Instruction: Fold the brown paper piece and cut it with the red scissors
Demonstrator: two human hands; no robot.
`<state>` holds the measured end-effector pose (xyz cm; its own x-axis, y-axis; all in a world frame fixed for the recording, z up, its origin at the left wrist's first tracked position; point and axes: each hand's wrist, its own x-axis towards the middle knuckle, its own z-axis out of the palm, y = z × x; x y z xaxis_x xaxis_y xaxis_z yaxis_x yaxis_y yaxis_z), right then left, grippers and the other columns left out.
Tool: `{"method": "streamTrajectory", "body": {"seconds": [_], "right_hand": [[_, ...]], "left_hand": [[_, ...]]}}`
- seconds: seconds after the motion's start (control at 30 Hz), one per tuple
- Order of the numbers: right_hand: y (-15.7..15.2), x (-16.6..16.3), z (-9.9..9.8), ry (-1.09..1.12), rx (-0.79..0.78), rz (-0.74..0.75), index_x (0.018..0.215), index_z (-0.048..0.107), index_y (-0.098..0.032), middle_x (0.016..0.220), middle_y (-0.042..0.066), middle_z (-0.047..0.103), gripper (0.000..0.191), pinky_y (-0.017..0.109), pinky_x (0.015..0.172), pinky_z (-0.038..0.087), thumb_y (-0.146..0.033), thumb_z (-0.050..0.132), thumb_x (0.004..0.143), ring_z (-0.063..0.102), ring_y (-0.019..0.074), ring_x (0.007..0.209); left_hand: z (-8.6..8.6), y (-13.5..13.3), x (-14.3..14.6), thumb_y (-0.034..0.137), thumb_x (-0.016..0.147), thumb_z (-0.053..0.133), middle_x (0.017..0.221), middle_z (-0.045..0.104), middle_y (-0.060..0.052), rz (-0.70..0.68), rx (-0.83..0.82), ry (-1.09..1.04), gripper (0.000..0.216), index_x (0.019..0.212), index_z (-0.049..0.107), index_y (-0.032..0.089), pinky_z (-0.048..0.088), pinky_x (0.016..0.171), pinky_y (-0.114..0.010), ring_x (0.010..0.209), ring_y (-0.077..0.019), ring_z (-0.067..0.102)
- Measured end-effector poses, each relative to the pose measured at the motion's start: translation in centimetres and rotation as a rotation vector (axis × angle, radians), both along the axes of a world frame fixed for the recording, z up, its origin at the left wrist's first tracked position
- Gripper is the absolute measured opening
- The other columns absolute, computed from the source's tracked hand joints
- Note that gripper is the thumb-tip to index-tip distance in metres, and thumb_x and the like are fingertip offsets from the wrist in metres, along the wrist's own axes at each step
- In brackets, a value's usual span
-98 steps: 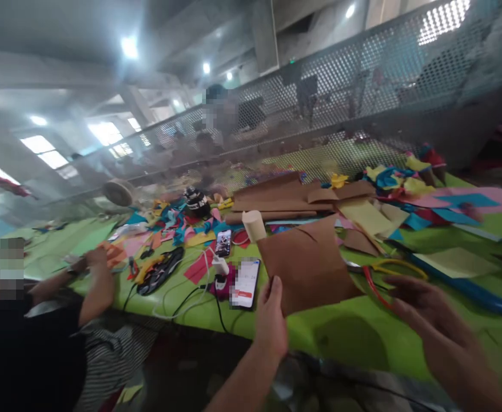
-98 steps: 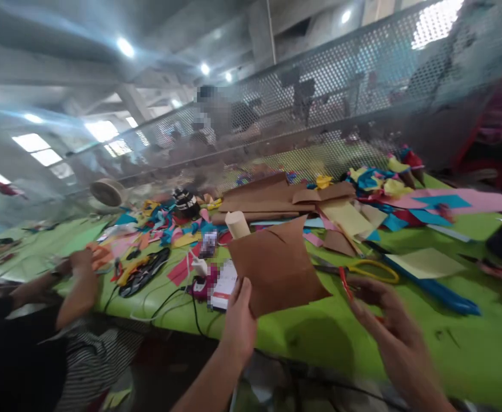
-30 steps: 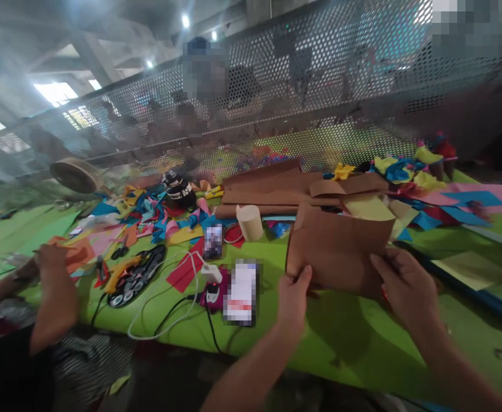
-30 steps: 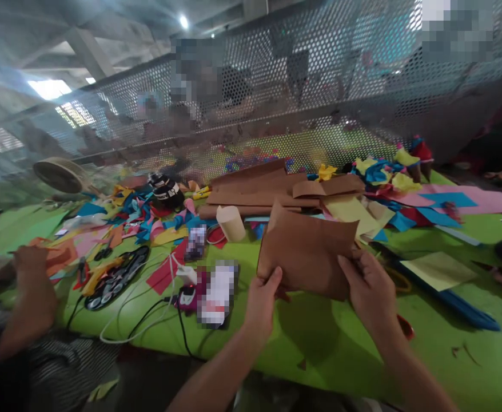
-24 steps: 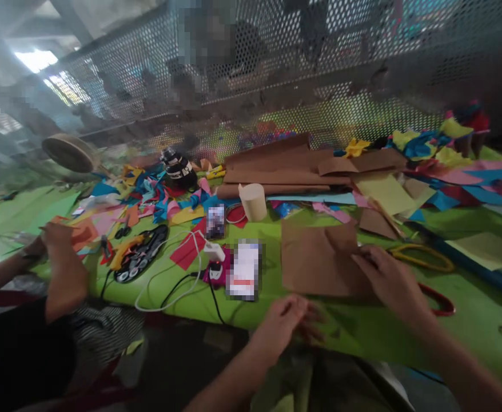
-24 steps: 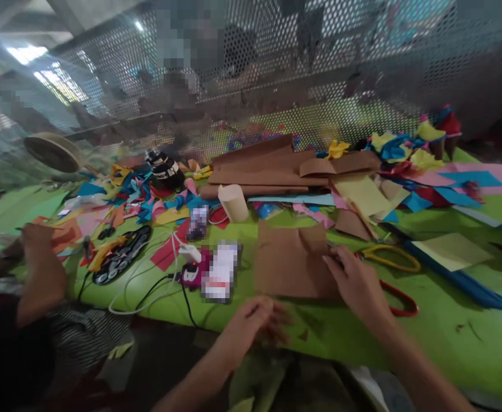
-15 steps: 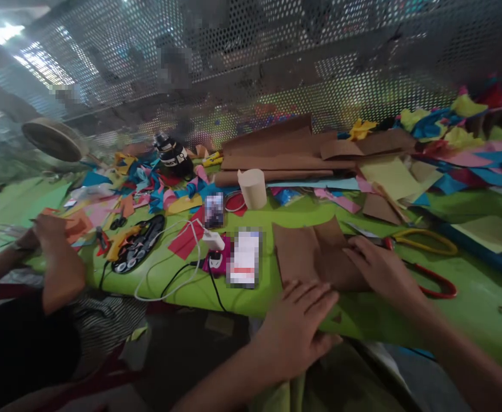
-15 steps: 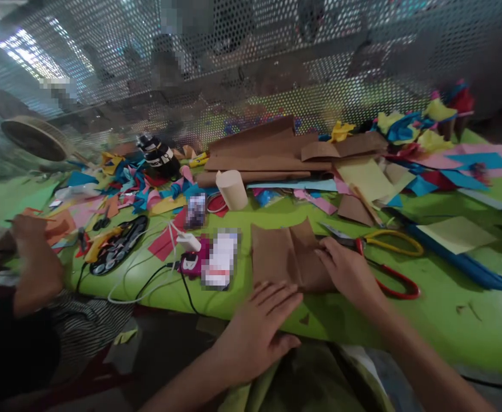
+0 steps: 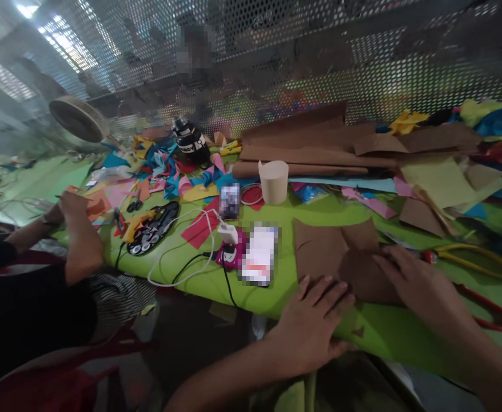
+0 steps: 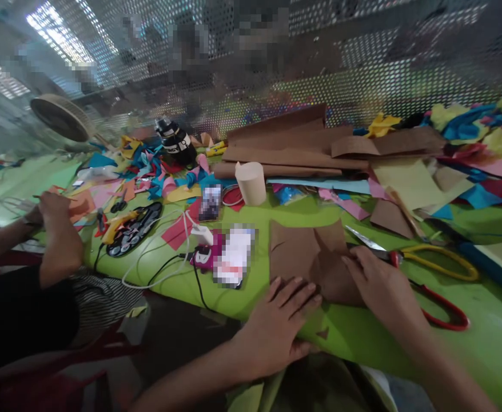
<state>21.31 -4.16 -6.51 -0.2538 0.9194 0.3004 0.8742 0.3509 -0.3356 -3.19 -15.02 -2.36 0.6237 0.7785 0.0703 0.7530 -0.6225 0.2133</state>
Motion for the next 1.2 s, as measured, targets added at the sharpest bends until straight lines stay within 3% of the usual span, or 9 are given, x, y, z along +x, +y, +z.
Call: {"method": "streamTrajectory", "body": {"seconds": [0.2, 0.43, 0.7, 0.83, 0.93, 1.03, 1.1, 1.2], "right_hand": [[0.1, 0.1, 0.1, -0.004, -0.02, 0.021, 0.086, 0.052, -0.027, 0.08, 0.009, 0.074, 0.025, 0.035, 0.058, 0.049, -0.041, 0.037, 0.101, 0.074, 0.0282, 0.067], [0.0, 0.2, -0.1, -0.065, 0.092, 0.093, 0.091, 0.057, -0.023, 0.082, 0.012, 0.074, 0.041, 0.035, 0.056, 0.045, -0.045, 0.026, 0.106, 0.07, 0.026, 0.063], [-0.4, -0.8, 0.8, -0.11, 0.024, -0.041, 0.089, 0.06, -0.023, 0.075, 0.007, 0.072, 0.039, 0.032, 0.05, 0.035, -0.045, 0.032, 0.105, 0.067, 0.025, 0.058], [-0.7, -0.5, 1.9, -0.055, -0.009, -0.104, 0.111, 0.063, -0.02, 0.082, 0.008, 0.074, 0.036, 0.033, 0.053, 0.042, -0.044, 0.038, 0.103, 0.068, 0.0263, 0.065], [-2.5, -0.5, 3.0, -0.065, 0.111, -0.065, 0.121, 0.064, -0.018, 0.085, 0.009, 0.075, 0.037, 0.038, 0.061, 0.049, -0.042, 0.042, 0.103, 0.069, 0.0273, 0.07], [-5.8, -1.4, 3.3, -0.039, 0.168, 0.22, 0.126, 0.065, -0.022, 0.101, 0.01, 0.079, 0.033, 0.042, 0.081, 0.054, -0.028, 0.041, 0.105, 0.072, 0.0269, 0.09], [-8.1, -2.4, 2.8, -0.074, 0.061, 0.339, 0.144, 0.055, -0.025, 0.125, 0.008, 0.076, 0.041, 0.042, 0.094, 0.052, -0.023, 0.043, 0.104, 0.07, 0.0244, 0.111], [-10.4, -3.0, 1.9, -0.114, 0.068, 0.324, 0.157, 0.039, -0.022, 0.146, 0.008, 0.064, 0.053, 0.043, 0.108, 0.045, -0.021, 0.041, 0.104, 0.063, 0.0225, 0.129]], "left_hand": [[0.0, -0.2, 0.1, 0.056, 0.105, 0.028, 0.166, 0.036, -0.003, 0.007, 0.034, 0.02, 0.066, 0.157, 0.035, 0.016, 0.012, 0.128, -0.046, 0.155, -0.0237, 0.024], [-0.1, -0.1, 0.4, 0.057, 0.104, 0.029, 0.165, 0.04, -0.003, 0.016, 0.053, 0.029, 0.065, 0.156, 0.039, 0.018, 0.021, 0.125, -0.047, 0.153, -0.0246, 0.028], [0.5, 0.7, 1.1, 0.056, 0.101, 0.041, 0.159, 0.048, -0.008, 0.024, -0.003, 0.055, 0.062, 0.151, 0.047, 0.02, 0.034, 0.116, -0.053, 0.143, -0.0298, 0.041], [0.0, 0.7, 1.2, 0.055, 0.101, 0.042, 0.157, 0.051, -0.006, 0.046, 0.008, 0.036, 0.058, 0.149, 0.05, 0.023, 0.035, 0.116, -0.052, 0.142, -0.0286, 0.042], [-0.4, 0.7, 1.2, 0.056, 0.101, 0.043, 0.155, 0.053, -0.005, 0.056, 0.023, 0.028, 0.057, 0.148, 0.051, 0.024, 0.035, 0.116, -0.052, 0.142, -0.0284, 0.042], [-0.8, 0.6, 1.2, 0.057, 0.101, 0.044, 0.153, 0.054, -0.006, 0.063, 0.046, 0.001, 0.059, 0.149, 0.05, 0.024, 0.034, 0.117, -0.053, 0.143, -0.0289, 0.041], [-0.9, 0.6, 1.3, 0.054, 0.101, 0.045, 0.153, 0.055, -0.007, 0.067, 0.045, -0.011, 0.056, 0.148, 0.051, 0.022, 0.033, 0.118, -0.053, 0.143, -0.0286, 0.042], [-0.8, 0.5, 1.2, 0.053, 0.102, 0.044, 0.155, 0.053, -0.008, 0.07, 0.039, -0.012, 0.054, 0.144, 0.054, 0.021, 0.032, 0.119, -0.053, 0.144, -0.0286, 0.042]]}}
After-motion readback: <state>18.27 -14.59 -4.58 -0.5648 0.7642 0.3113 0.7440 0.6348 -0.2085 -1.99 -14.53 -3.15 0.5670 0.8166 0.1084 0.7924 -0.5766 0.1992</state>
